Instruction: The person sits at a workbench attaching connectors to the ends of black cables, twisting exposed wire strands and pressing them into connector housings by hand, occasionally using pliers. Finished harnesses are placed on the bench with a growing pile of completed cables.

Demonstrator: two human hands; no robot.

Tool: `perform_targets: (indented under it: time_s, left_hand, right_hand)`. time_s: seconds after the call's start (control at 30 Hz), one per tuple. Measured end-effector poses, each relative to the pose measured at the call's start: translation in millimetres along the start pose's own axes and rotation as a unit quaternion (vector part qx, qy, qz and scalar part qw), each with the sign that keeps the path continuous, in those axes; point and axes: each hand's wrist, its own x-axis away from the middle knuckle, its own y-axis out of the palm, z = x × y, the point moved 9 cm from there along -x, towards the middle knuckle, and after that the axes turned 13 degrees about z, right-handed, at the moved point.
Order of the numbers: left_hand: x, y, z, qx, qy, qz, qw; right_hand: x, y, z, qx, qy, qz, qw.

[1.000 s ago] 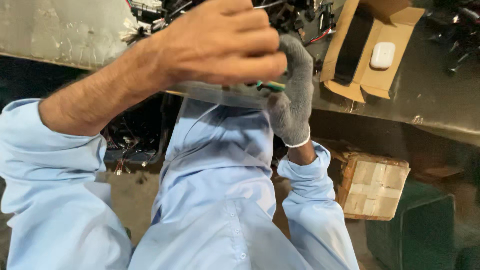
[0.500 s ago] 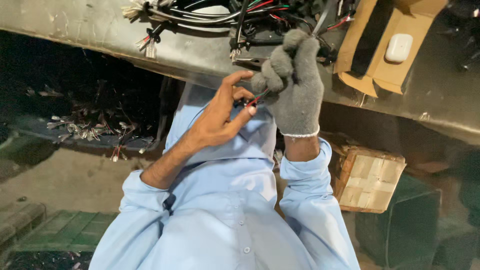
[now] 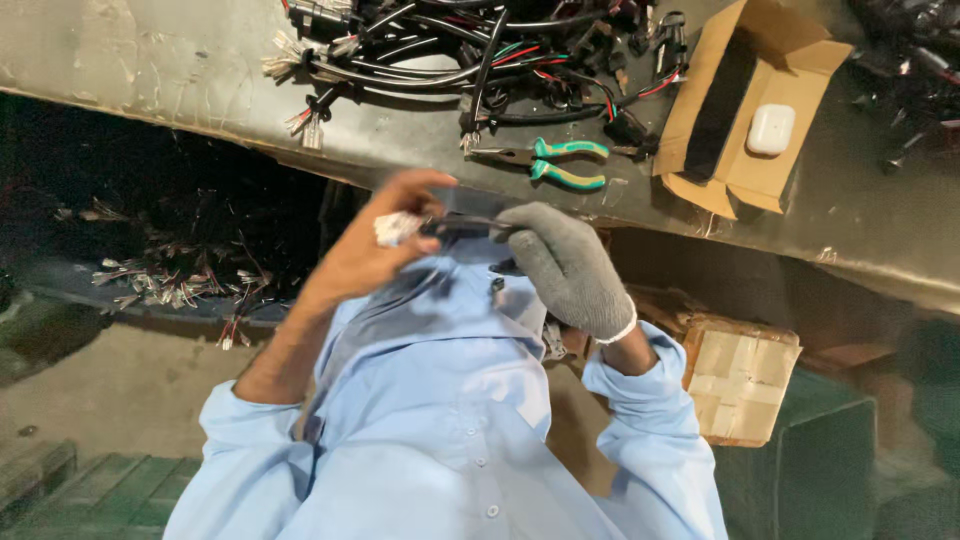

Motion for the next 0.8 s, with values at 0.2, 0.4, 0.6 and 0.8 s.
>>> perform_targets:
  time_s: [0.2, 0.4, 0.6, 0.8]
  left_hand:
    - [9.2, -3.7, 40.4, -0.094, 0.116, 0.011, 0.989]
    - [14.3, -6.1, 70.4, -0.159, 0.186, 0.026, 0.969]
    - [13.9, -36.1, 77.9, -0.060, 0.243, 0.181, 0.951]
    - [10.6, -47.9, 89.3, -0.139, 0.204, 0.199, 0.948]
  right_hand:
    - [-2.8, 16.7, -22.5, 0.124, -0.085, -0.047, 0.988]
    - [-2.1, 4.4, -23.6, 0.102, -0.089, 0.031, 0.990]
    - [13.4, 27.7, 2.8, 0.110, -0.096, -0.001, 0.989]
    - [17.3, 25.9, 3.9, 0.086, -0.081, 0.029, 0.993]
